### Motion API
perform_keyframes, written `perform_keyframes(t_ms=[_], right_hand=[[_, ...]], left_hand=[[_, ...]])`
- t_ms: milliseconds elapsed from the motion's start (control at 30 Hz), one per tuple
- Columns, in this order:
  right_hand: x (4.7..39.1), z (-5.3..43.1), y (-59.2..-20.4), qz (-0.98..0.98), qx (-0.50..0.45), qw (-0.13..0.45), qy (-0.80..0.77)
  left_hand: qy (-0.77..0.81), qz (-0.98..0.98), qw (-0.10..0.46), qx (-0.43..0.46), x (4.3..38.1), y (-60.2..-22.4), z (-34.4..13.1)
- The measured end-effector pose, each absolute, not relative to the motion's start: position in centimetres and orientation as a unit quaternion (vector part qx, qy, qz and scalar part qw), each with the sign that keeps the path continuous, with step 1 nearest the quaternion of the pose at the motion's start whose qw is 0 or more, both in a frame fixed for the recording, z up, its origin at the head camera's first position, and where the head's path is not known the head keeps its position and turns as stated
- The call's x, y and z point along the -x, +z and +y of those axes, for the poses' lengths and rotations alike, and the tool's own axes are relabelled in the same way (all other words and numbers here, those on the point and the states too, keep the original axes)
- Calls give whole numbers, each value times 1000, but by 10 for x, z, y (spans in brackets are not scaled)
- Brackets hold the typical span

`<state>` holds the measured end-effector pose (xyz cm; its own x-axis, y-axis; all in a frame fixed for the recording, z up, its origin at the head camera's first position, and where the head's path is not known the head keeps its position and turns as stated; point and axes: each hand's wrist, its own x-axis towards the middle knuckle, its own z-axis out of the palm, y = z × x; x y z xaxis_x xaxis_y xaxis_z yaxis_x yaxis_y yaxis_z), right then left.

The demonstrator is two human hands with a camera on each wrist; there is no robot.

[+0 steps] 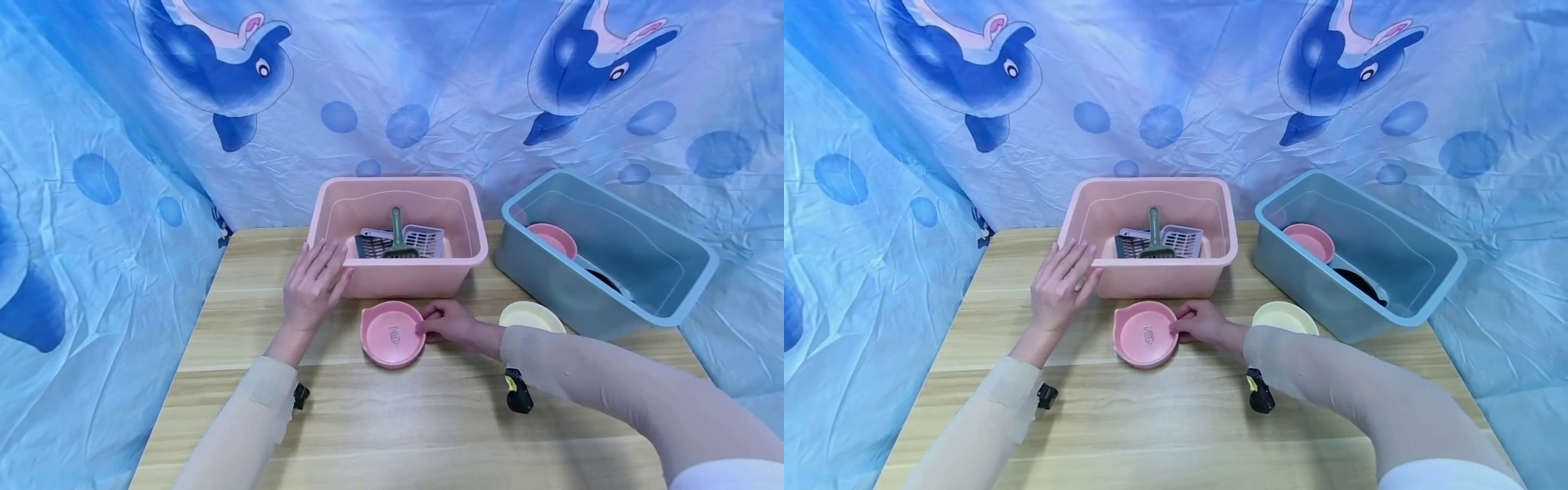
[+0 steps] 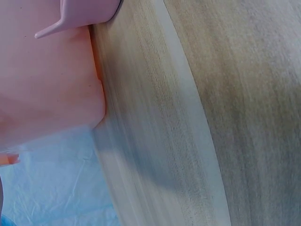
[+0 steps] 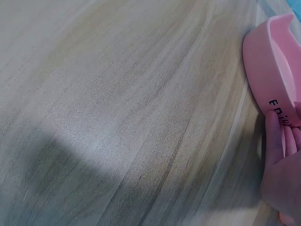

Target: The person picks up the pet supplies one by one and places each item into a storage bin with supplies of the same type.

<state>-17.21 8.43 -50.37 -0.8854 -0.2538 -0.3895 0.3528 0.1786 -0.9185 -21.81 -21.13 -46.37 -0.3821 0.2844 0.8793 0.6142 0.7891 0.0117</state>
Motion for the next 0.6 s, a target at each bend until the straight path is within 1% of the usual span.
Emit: perform_keyframes(t_ms=[367,600], right_hand=[[179,91,-501,757,7,250,-604],[177,103,-496,782,26,262,-566]], left_hand=[[-173,-805,496,277,220,-465,-212],[-172,-803,499,277,220,-465,-212]])
